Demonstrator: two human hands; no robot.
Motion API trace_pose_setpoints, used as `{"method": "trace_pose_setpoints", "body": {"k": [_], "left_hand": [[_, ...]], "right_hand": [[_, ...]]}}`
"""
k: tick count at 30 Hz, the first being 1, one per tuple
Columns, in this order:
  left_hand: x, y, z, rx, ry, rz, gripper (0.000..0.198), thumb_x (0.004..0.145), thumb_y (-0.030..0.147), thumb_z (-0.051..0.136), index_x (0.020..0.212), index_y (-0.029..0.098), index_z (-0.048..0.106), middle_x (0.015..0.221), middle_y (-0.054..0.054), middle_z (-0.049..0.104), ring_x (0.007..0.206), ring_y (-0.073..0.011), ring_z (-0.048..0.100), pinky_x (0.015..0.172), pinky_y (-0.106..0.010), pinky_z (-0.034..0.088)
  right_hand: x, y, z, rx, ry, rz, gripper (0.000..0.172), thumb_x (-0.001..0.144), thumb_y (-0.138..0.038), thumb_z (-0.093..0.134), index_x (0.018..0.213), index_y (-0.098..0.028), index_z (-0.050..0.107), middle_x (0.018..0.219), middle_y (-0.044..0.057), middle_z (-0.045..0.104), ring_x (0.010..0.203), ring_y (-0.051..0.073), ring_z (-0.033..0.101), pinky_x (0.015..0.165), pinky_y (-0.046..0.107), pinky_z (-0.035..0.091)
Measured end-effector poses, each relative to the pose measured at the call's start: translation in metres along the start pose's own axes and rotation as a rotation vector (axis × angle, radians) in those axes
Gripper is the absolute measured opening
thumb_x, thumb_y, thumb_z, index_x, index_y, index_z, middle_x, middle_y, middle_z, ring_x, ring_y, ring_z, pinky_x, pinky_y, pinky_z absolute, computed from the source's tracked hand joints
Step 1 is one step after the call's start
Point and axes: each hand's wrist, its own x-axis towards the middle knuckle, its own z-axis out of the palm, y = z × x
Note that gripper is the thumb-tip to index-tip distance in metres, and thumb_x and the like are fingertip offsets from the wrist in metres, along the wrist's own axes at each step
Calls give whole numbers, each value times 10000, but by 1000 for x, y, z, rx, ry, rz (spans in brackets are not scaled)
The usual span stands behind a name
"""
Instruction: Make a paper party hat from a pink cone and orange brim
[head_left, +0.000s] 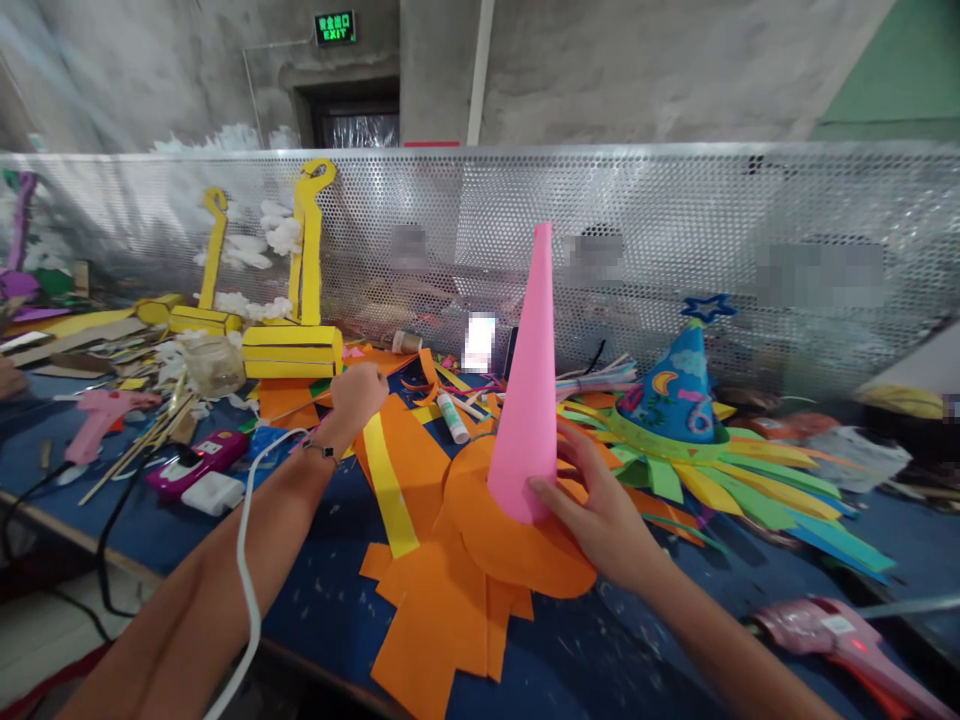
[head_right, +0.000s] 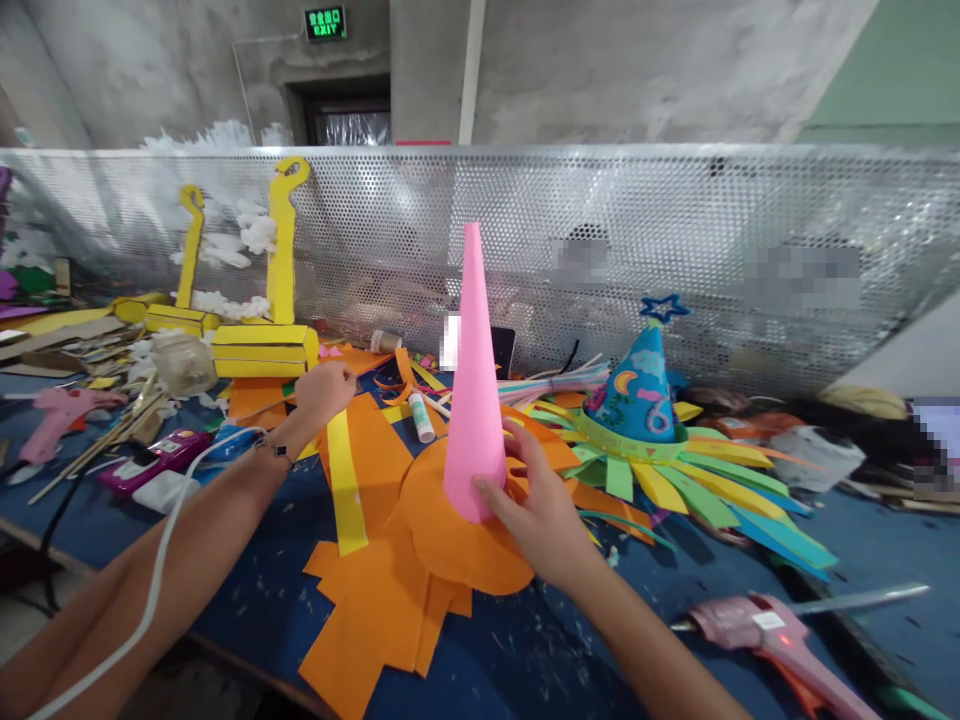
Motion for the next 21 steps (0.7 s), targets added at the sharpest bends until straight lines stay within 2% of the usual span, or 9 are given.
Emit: {"method": "trace_pose_setpoints", "body": {"k": [4, 9, 17, 21], "left_hand": [[2, -1, 2, -15, 15, 0, 341, 1040, 454, 564, 1040, 158, 732, 1025, -89, 768, 954, -233, 722, 881, -425, 561], [2, -1, -1, -29, 70, 22, 350, 1022, 317, 469, 1001, 179, 790, 1013, -156, 793, 980, -329, 743, 809, -415, 510], [-3, 3, -12, -11, 160, 82, 358, 1006, 282, 468, 973, 175, 808, 1026, -175, 781, 1077, -355, 690, 926, -464, 453], [-3, 4, -16, 3, 180, 101, 369, 1003, 276, 457, 946, 187, 810, 1023, -151, 783, 1116, -341, 663, 934, -446, 445]], "right_hand": [[0, -1, 0, 13, 0, 2, 697, 926, -550, 703, 1521, -305, 435, 1429, 153, 645, 1296, 371, 636, 998, 576, 605], [1, 2, 0, -31, -6, -16, 696, 933, -560, 696, 1521, -304, 424, 1433, 147, 646, 1319, 372, 617, 1044, 607, 555], [1, 6, -1, -48, -16, -27, 691, 945, -539, 694, 1534, -311, 413, 1429, 139, 647, 1308, 371, 617, 1046, 612, 537], [0, 5, 0, -41, -24, -23, 685, 951, -523, 687, 1540, -312, 407, 1437, 135, 643, 1306, 366, 619, 1053, 612, 532]]}}
